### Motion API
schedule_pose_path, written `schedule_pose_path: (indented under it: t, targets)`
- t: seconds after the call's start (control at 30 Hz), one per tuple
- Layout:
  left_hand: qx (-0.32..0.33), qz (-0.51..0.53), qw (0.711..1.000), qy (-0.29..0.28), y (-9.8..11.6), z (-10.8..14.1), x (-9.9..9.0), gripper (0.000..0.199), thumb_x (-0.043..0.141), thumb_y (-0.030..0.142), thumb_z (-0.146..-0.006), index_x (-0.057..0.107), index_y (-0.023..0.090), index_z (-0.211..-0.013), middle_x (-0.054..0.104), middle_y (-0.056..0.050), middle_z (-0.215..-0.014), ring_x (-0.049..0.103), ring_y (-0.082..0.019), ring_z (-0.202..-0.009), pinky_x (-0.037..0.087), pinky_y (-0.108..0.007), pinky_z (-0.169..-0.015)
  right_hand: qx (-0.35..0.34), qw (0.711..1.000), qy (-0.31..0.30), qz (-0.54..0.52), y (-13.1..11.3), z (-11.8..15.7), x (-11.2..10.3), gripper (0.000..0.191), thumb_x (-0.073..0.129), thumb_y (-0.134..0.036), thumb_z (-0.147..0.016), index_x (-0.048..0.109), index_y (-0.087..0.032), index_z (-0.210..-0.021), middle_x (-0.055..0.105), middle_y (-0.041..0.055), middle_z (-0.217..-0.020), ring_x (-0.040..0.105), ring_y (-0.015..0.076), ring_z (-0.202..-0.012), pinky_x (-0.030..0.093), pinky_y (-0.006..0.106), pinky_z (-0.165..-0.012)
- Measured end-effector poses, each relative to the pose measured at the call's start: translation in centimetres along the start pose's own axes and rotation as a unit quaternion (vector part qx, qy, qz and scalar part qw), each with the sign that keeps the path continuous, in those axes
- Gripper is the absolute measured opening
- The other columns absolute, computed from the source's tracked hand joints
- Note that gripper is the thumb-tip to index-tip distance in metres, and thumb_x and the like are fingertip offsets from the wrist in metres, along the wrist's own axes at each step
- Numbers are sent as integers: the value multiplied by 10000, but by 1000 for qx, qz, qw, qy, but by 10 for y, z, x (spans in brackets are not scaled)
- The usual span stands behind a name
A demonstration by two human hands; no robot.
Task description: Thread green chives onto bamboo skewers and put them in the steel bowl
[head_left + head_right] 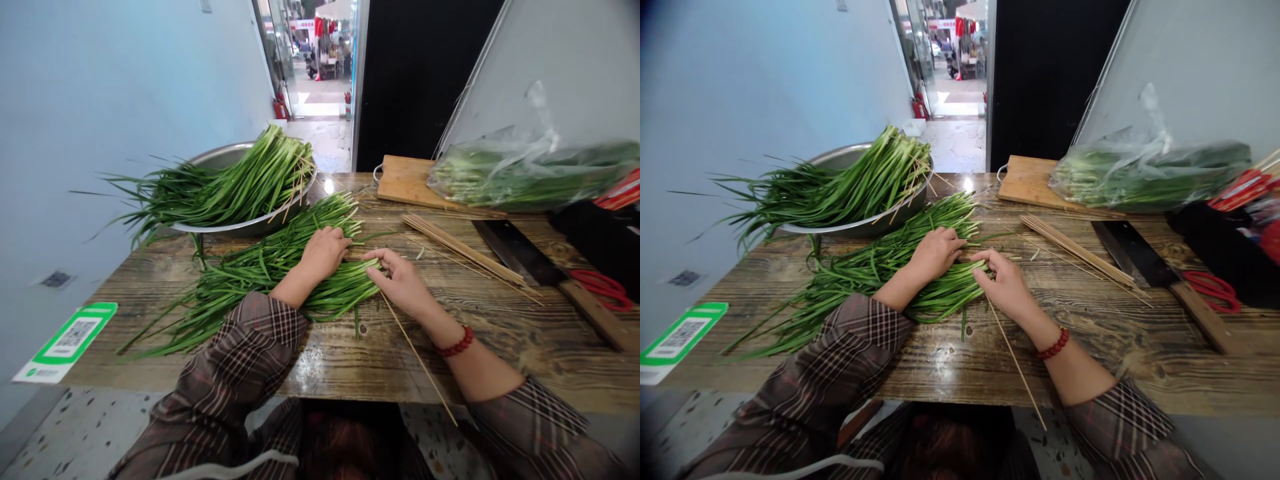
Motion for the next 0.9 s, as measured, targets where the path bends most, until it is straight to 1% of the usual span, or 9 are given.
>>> schedule_pose_path:
  t: [0.07, 0.13, 0.27, 0.37, 0.47, 0.57, 0.67, 0.8, 0.9]
  targets:
    - [-4, -8, 1000, -5, 2, 0, 1, 285, 483, 254, -931, 659, 219, -1152, 618, -90, -973, 530, -230, -911, 383, -337, -735, -3, 1000, -1, 2, 1, 0, 0, 228, 549, -260, -819, 634, -182, -1016, 517, -23, -712, 470, 125, -655, 373, 250, -632]
    - [-6, -13, 1000, -14, 4, 1, 1, 293, 462, 260, -943, 651, 231, -1165, 618, -86, -959, 533, -229, -904, 375, -338, -729, -3, 1000, -1, 2, 2, 0, 0, 233, 548, -262, -822, 634, -182, -1023, 516, -23, -711, 471, 126, -654, 373, 251, -632]
    - [-2, -16, 1000, -18, 6, 2, 1, 233, 481, 248, -927, 695, 185, -993, 620, -97, -918, 536, -241, -901, 379, -356, -740, -7, 1000, -4, -5, 3, -1, 0, 235, 548, -260, -822, 633, -175, -1023, 540, -12, -741, 482, 127, -666, 380, 253, -641]
    - [0, 11, 1000, 14, 4, 3, -2, 208, 495, 219, -907, 698, 171, -908, 619, -105, -944, 532, -248, -918, 396, -364, -751, -4, 1000, 0, -1, 2, 0, 0, 235, 554, -260, -817, 638, -176, -1020, 513, -23, -700, 462, 123, -637, 368, 249, -619]
    - [-7, 100, 992, 76, -2, 6, -8, 121, 581, 182, -841, 690, 178, -895, 634, -90, -1038, 538, -241, -966, 423, -369, -815, 1, 1000, 3, -6, 0, 0, 0, 252, 554, -272, -820, 639, -175, -1036, 511, -27, -686, 452, 119, -613, 360, 245, -594]
    - [-8, 228, 964, 138, -7, 9, -16, 92, 625, 144, -799, 672, 180, -869, 668, -65, -1088, 571, -219, -1014, 432, -381, -914, 2, 1000, 11, -6, -1, 0, -1, 293, 555, -277, -821, 641, -174, -1082, 558, -11, -729, 472, 122, -632, 372, 248, -604]
    - [15, 326, 927, 183, -6, 13, -23, 77, 622, 131, -803, 660, 173, -854, 708, -63, -1030, 615, -200, -1011, 442, -380, -952, 0, 1000, 15, 4, 1, -1, -2, 322, 559, -285, -825, 653, -177, -1113, 609, 11, -787, 507, 134, -676, 398, 260, -641]
    - [34, 383, 895, 227, -1, 16, -34, 57, 634, 172, -818, 664, 173, -866, 724, -69, -995, 639, -196, -997, 459, -384, -956, -7, 1000, 9, 2, 2, 0, -2, 296, 557, -294, -833, 675, -182, -1081, 634, 19, -796, 532, 140, -680, 414, 264, -643]
    - [14, 388, 878, 280, -2, 19, -46, 49, 638, 205, -828, 657, 175, -860, 703, -68, -1061, 628, -192, -1032, 459, -383, -968, -10, 1000, 16, 2, -1, 1, -3, 288, 558, -295, -834, 682, -185, -1069, 609, 8, -760, 509, 133, -658, 399, 259, -624]
Point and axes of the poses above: each hand's wrist, its own z-axis away from the middle knuckle, its own x-axis out of the palm, y = z × x, the point moved 2 cm from there along -z, towards the middle knuckle
